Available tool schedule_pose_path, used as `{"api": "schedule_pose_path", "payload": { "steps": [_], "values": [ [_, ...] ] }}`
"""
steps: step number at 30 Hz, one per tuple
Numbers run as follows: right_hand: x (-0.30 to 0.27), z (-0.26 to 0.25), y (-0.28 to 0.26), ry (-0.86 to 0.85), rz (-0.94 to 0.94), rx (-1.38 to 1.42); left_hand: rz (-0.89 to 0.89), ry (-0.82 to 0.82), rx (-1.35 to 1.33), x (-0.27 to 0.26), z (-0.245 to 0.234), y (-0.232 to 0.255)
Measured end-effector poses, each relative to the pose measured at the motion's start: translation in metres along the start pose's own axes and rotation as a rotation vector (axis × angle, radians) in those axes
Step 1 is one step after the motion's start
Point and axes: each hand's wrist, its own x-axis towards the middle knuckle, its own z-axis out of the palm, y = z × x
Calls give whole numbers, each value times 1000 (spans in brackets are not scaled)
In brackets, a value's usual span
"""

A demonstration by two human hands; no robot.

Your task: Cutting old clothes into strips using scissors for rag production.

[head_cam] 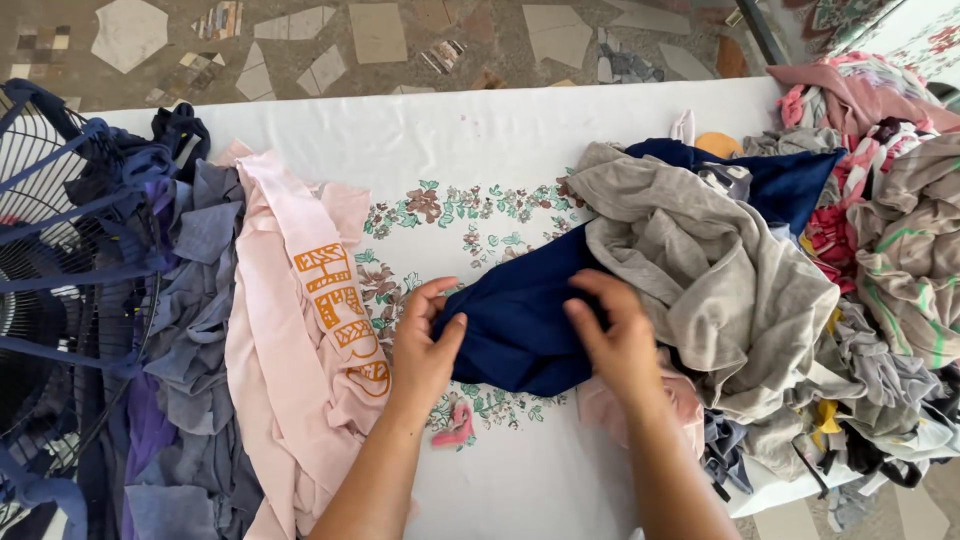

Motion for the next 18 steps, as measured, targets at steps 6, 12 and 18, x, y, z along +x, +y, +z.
{"api": "schedule_pose_path", "payload": {
  "steps": [6,12,18],
  "values": [
    [14,-19,53,263,-62,-55,71,184,-208,6,-8,3],
    [9,-5,22,280,38,-189,-32,269,-247,5,-10,-3],
    [7,-3,36,272,-50,-259,9,292,-211,4,-9,-4]
  ]
}}
